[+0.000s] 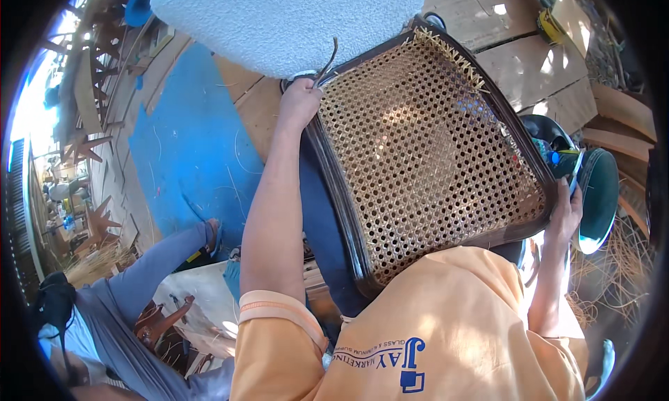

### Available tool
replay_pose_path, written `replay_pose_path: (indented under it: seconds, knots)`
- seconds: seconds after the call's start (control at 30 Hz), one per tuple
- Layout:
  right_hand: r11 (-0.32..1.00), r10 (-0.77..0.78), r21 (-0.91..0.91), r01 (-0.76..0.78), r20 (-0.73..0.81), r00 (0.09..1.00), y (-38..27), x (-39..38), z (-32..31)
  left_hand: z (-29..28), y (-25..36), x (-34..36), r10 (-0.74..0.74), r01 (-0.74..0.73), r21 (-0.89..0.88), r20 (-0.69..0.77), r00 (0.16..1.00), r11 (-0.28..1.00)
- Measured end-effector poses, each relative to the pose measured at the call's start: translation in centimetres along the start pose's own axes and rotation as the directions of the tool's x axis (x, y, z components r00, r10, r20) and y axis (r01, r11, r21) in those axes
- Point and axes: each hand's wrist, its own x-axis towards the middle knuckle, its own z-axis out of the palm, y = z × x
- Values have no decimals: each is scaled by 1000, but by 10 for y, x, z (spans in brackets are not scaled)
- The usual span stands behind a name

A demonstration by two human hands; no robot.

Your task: Trimming and securing woven cane webbing onto a wooden chair seat using a knife and pliers.

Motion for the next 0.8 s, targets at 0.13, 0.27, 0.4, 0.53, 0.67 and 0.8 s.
replay_pose_path:
  seconds: [0.13, 0.27, 0.4, 0.53, 0.67, 0.8]
  knots:
    - [990, -37, 133, 46, -68, 997, -14, 9, 4, 4, 9, -1, 2, 14, -166, 93, 996, 986]
    - [969, -246, -14, 247, -139, 959, -6, 18, 17, 14, -20, -4, 129, -128, -231, -9, 992, 965]
    - [980, -190, 50, 194, -72, 979, -1, 23, 14, 6, -7, -14, 106, -95, -266, 27, 994, 959]
    - [966, -243, 74, 247, -54, 968, 4, 21, 16, 6, -17, -2, -4, -8, -257, -46, 999, 966]
    - [970, -243, -37, 242, -42, 969, 2, 4, 6, -9, 4, 5, 2, -26, 235, 102, 995, 972]
    - [988, -148, -26, 149, 49, 988, 10, 3, -6, -6, 10, 12, -37, -13, 335, 142, 989, 942]
